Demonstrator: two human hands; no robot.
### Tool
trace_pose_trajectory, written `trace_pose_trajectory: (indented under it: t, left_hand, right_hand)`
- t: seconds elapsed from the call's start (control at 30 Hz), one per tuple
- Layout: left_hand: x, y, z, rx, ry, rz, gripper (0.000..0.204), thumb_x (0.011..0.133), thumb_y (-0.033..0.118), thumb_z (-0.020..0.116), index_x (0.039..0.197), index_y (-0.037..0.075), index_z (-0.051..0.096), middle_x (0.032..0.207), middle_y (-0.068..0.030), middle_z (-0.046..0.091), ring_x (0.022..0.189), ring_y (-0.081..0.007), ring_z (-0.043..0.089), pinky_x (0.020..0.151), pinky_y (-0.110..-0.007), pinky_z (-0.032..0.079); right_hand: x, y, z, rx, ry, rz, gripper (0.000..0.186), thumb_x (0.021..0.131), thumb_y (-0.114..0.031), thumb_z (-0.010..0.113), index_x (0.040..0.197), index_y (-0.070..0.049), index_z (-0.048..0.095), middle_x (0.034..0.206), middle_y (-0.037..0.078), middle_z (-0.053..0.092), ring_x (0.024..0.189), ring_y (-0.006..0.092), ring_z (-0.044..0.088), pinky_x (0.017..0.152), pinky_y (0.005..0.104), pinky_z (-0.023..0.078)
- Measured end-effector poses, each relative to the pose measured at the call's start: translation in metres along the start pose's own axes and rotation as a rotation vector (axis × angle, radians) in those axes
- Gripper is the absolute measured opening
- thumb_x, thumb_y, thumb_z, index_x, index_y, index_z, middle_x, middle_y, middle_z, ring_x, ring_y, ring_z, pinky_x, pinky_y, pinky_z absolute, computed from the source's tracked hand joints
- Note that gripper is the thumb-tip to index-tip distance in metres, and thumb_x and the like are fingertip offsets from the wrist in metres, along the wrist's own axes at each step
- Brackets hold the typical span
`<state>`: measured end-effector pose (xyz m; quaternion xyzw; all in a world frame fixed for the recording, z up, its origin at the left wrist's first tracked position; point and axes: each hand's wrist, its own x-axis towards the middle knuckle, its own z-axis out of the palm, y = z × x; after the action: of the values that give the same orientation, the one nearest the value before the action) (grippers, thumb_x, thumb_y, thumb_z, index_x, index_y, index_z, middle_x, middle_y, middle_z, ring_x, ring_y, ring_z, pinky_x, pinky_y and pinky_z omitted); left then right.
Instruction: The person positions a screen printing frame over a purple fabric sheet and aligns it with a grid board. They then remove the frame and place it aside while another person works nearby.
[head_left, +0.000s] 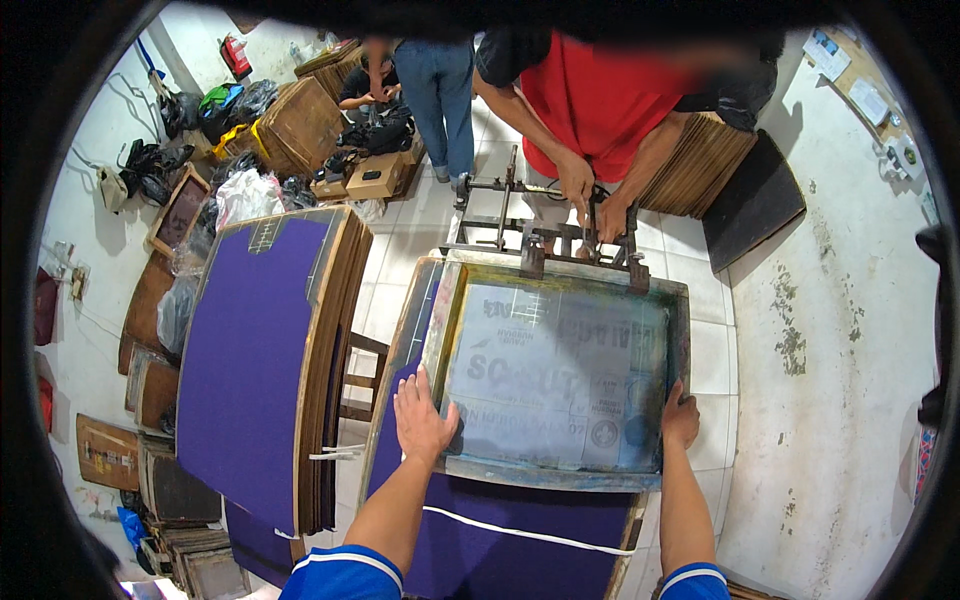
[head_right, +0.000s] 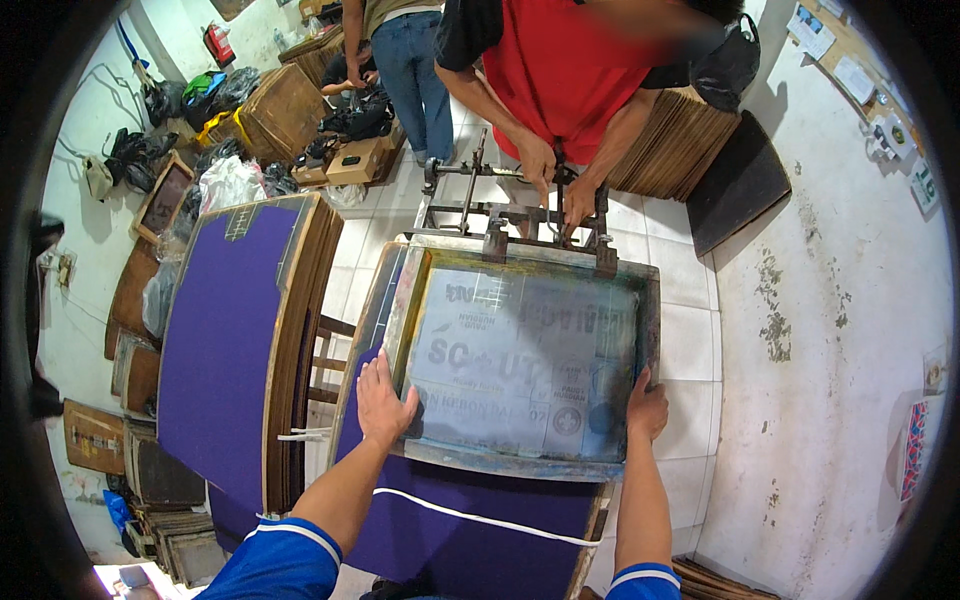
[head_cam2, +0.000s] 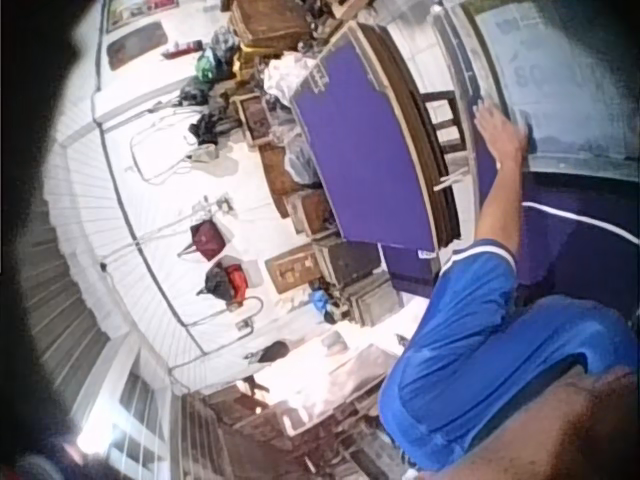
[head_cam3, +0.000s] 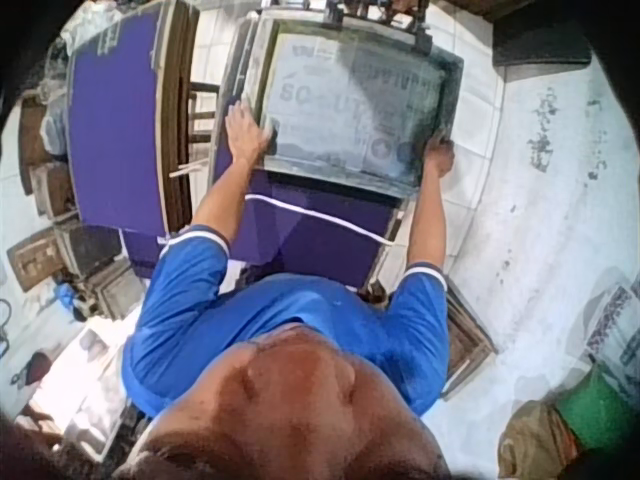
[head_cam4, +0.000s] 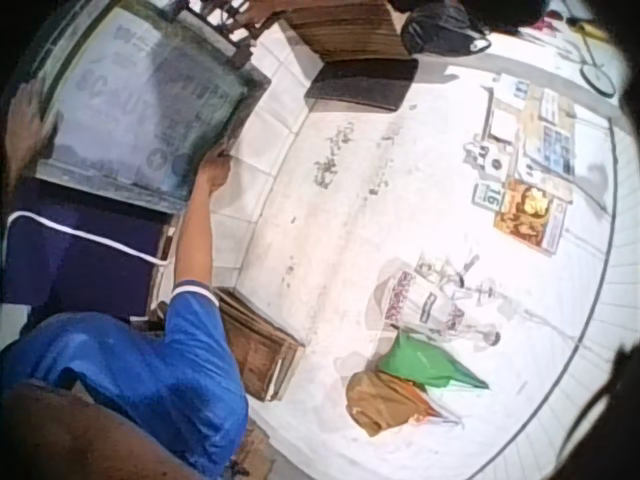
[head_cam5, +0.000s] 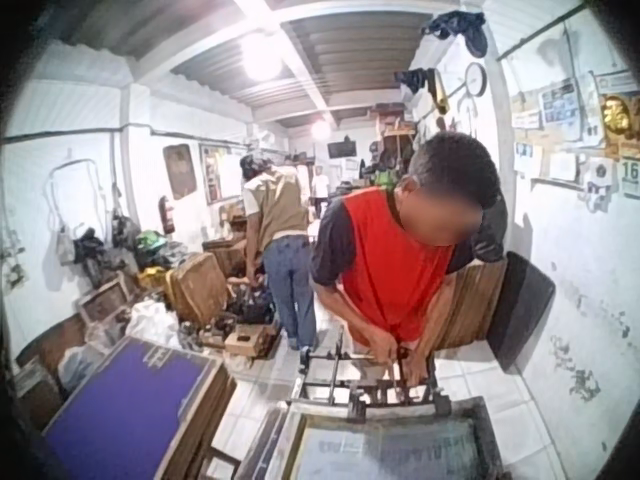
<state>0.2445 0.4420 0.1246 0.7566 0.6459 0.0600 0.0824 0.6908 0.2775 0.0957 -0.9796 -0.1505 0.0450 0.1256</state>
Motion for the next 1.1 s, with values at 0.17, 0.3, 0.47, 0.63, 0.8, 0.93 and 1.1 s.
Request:
trace_pose_trajectory:
  t: [0.17,0.3,0.47,0.63,0.8,0.93,1.1]
  left_hand:
    - [0.000,0.000,0.002,0.000,0.007,-0.003,0.095,0.088,0.042,0.071,0.164,0.008,0.025,0.157,-0.0209,0.044,0.151,-0.0392,0.036,0.127,-0.050,0.028]
    - [0.000,0.000,0.002,0.010,0.015,0.016,0.097,0.088,0.038,0.073,0.164,0.003,0.024,0.155,-0.0248,0.045,0.148,-0.0419,0.039,0.125,-0.050,0.030]
    - [-0.001,0.002,0.001,0.005,0.040,0.017,0.096,0.088,0.038,0.073,0.163,0.003,0.026,0.155,-0.0243,0.045,0.147,-0.0421,0.040,0.124,-0.051,0.031]
    - [0.000,0.001,0.000,-0.001,0.017,0.010,0.096,0.088,0.038,0.073,0.164,0.004,0.025,0.155,-0.0237,0.045,0.148,-0.0418,0.039,0.125,-0.051,0.030]
    - [0.000,0.002,0.001,0.009,0.010,0.006,0.097,0.087,0.038,0.074,0.164,0.004,0.025,0.155,-0.0234,0.045,0.149,-0.0411,0.039,0.125,-0.050,0.030]
    - [0.000,0.002,0.000,0.005,0.001,0.000,0.097,0.087,0.038,0.074,0.164,0.004,0.025,0.156,-0.0234,0.044,0.149,-0.0408,0.038,0.125,-0.050,0.030]
    - [0.000,0.001,0.001,0.000,0.007,0.011,0.097,0.088,0.038,0.073,0.164,0.004,0.024,0.156,-0.0231,0.043,0.150,-0.0409,0.037,0.125,-0.050,0.029]
  right_hand:
    - [0.000,-0.002,-0.001,0.021,-0.027,0.022,0.083,0.103,-0.071,0.037,0.115,0.004,0.071,0.109,0.030,0.074,0.107,0.0462,0.070,0.096,0.0531,0.054]
    - [0.000,-0.003,-0.006,0.034,-0.066,0.027,0.085,0.103,-0.071,0.037,0.117,0.005,0.071,0.112,0.030,0.073,0.109,0.0461,0.070,0.097,0.0528,0.053]
    - [-0.001,-0.003,-0.007,0.053,-0.067,0.023,0.086,0.103,-0.072,0.036,0.117,0.005,0.071,0.113,0.031,0.073,0.110,0.0464,0.069,0.098,0.0531,0.052]
    - [-0.003,-0.006,-0.009,0.056,-0.045,0.021,0.087,0.102,-0.073,0.036,0.115,0.005,0.071,0.111,0.031,0.073,0.110,0.0470,0.069,0.098,0.0535,0.052]
    - [-0.001,-0.007,-0.012,0.040,-0.086,0.072,0.088,0.101,-0.076,0.035,0.113,0.004,0.071,0.110,0.030,0.074,0.110,0.0476,0.069,0.097,0.0546,0.052]
    - [0.000,-0.006,-0.007,0.033,-0.051,0.050,0.091,0.100,-0.079,0.035,0.111,0.004,0.071,0.108,0.030,0.074,0.107,0.0483,0.069,0.094,0.0562,0.052]
    - [0.002,-0.004,-0.004,0.038,-0.041,0.053,0.091,0.100,-0.078,0.036,0.111,0.005,0.071,0.107,0.031,0.074,0.105,0.0495,0.069,0.093,0.0572,0.052]
